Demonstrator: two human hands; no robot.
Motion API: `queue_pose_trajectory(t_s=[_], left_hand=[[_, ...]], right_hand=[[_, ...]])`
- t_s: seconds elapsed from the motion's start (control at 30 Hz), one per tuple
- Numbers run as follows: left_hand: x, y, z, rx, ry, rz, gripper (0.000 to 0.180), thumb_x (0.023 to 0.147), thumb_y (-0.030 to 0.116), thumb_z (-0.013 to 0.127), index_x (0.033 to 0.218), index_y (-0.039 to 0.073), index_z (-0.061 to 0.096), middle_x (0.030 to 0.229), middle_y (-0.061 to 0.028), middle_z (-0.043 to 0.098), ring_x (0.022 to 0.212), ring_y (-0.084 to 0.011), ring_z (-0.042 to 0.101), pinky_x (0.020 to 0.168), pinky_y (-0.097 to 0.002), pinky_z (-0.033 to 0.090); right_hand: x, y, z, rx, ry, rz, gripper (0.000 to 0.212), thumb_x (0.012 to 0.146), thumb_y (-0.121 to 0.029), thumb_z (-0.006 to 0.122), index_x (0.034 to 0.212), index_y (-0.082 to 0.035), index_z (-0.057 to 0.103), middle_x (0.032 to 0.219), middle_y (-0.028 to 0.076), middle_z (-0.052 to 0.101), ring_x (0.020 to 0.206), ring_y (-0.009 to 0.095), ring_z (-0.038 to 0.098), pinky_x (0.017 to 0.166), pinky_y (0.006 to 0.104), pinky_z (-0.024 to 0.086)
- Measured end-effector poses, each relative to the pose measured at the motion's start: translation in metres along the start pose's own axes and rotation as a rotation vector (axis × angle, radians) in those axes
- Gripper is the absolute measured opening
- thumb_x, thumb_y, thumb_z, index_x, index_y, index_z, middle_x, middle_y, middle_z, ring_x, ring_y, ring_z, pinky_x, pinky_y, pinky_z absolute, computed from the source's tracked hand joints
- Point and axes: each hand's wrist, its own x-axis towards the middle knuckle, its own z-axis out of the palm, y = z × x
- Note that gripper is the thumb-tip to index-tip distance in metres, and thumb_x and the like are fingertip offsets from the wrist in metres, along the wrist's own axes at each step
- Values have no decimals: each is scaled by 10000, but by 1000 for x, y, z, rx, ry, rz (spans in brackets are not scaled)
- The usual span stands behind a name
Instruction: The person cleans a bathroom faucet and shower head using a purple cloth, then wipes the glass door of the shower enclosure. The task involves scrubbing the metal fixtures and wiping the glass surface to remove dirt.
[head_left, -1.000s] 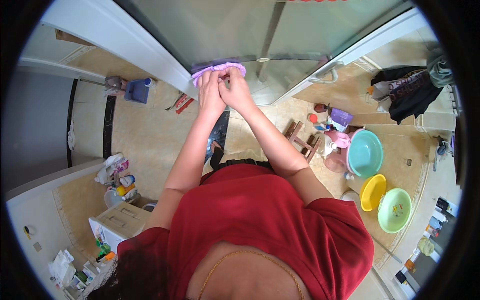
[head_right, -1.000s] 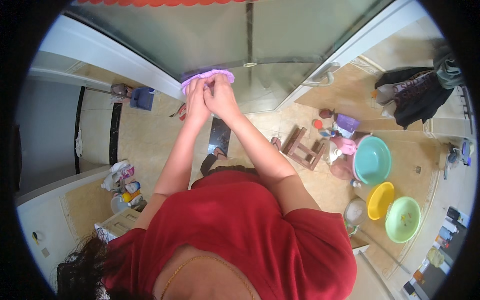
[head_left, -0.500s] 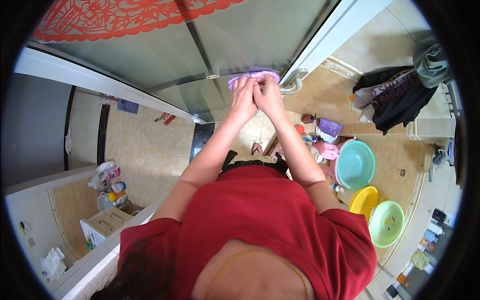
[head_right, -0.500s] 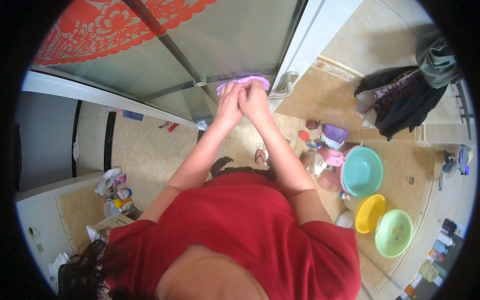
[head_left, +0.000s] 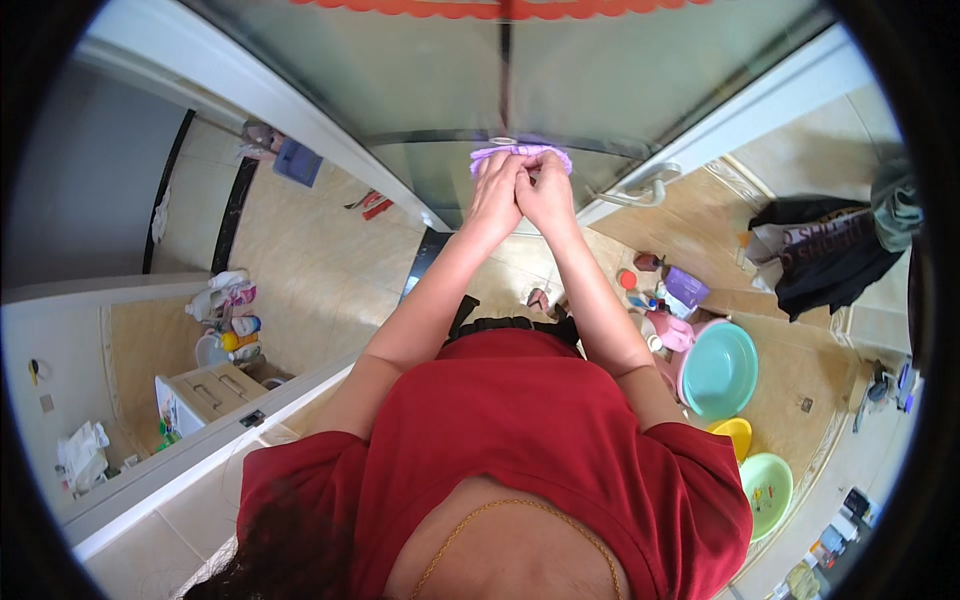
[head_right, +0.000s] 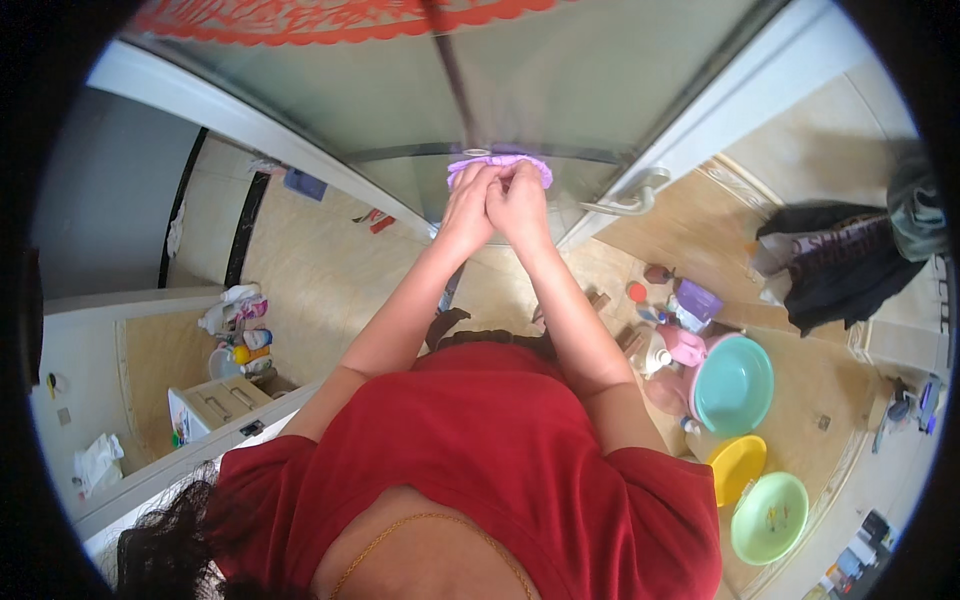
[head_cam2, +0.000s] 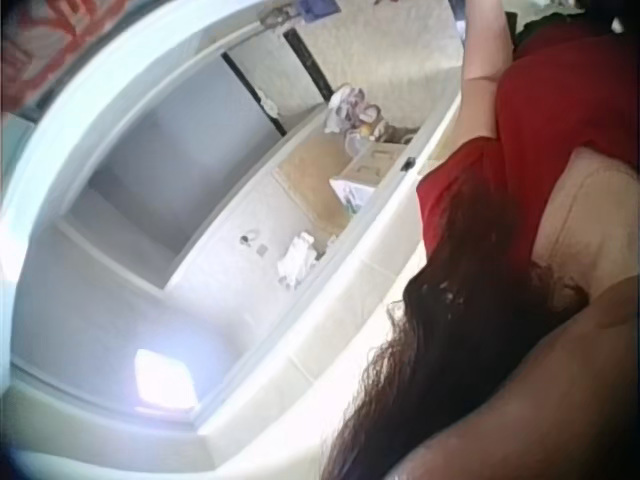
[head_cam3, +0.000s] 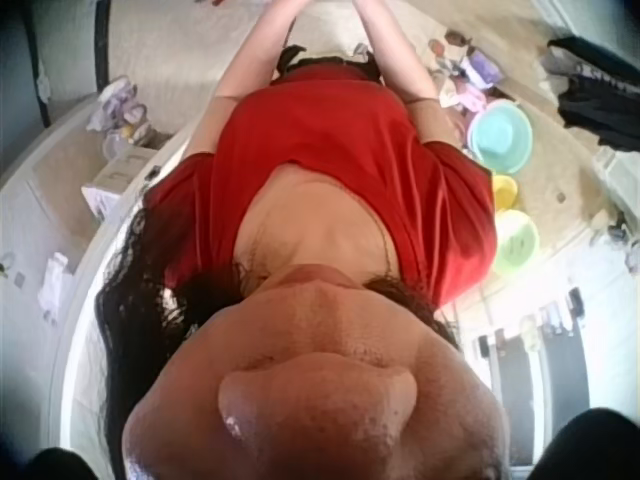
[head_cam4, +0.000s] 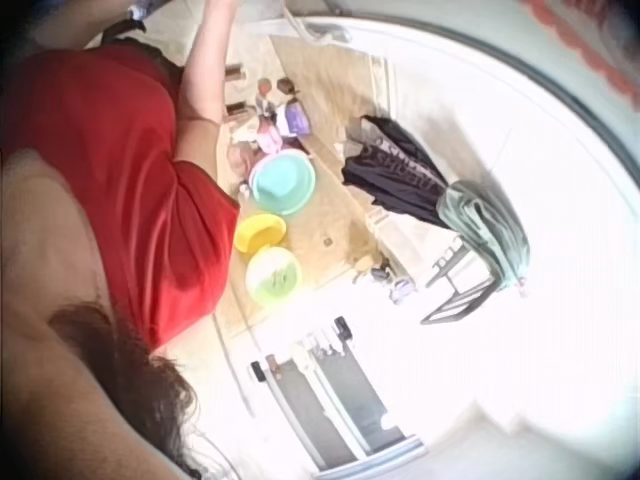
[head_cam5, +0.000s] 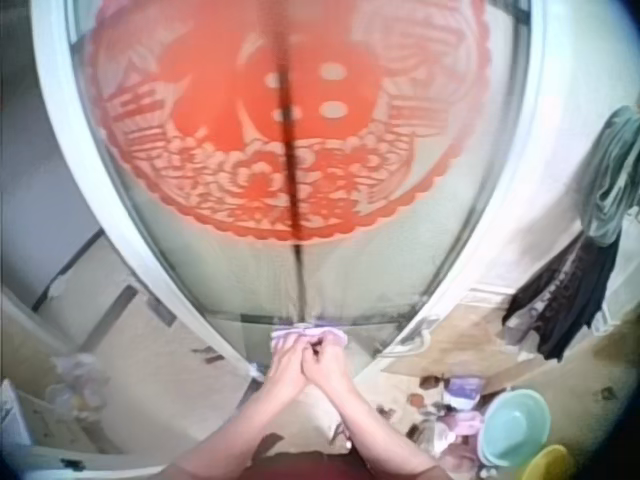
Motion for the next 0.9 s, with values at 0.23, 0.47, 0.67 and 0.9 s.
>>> queue_pose_trajectory(t_s=[0.23, 0.47, 0.67, 0.9], left_hand=[[-21, -59, -84, 172, 140, -122, 260, 763, 43, 589, 1022, 41, 594, 1050, -158, 566, 1025, -370, 512, 895, -446, 412], [-31, -91, -150, 240, 223, -174, 313, 768, 57, 576, 1078, 20, 557, 1077, -169, 540, 1036, -381, 495, 885, -454, 414], [-22, -80, -133, 273, 236, -98, 313, 754, 39, 590, 1062, 3, 554, 1063, -177, 544, 1020, -390, 493, 874, -461, 413], [6, -10, -63, 116, 180, 90, 226, 768, 33, 595, 991, 28, 558, 980, -146, 546, 949, -362, 500, 836, -435, 411]], right_hand=[[-5, -21, 106, 65, -227, -44, 211, 798, -73, 611, 952, 62, 559, 911, 193, 642, 853, 264, 656, 725, 343, 546], [-9, -61, 173, 142, -317, -165, 230, 803, -62, 589, 996, 51, 539, 929, 198, 622, 883, 286, 634, 790, 371, 511], [-9, -61, 146, 147, -247, -146, 198, 840, -63, 588, 997, 52, 552, 931, 171, 643, 879, 245, 654, 782, 347, 528], [-2, -42, 38, 125, -38, -102, 182, 833, -76, 603, 951, 56, 559, 903, 203, 618, 784, 290, 653, 726, 354, 527]])
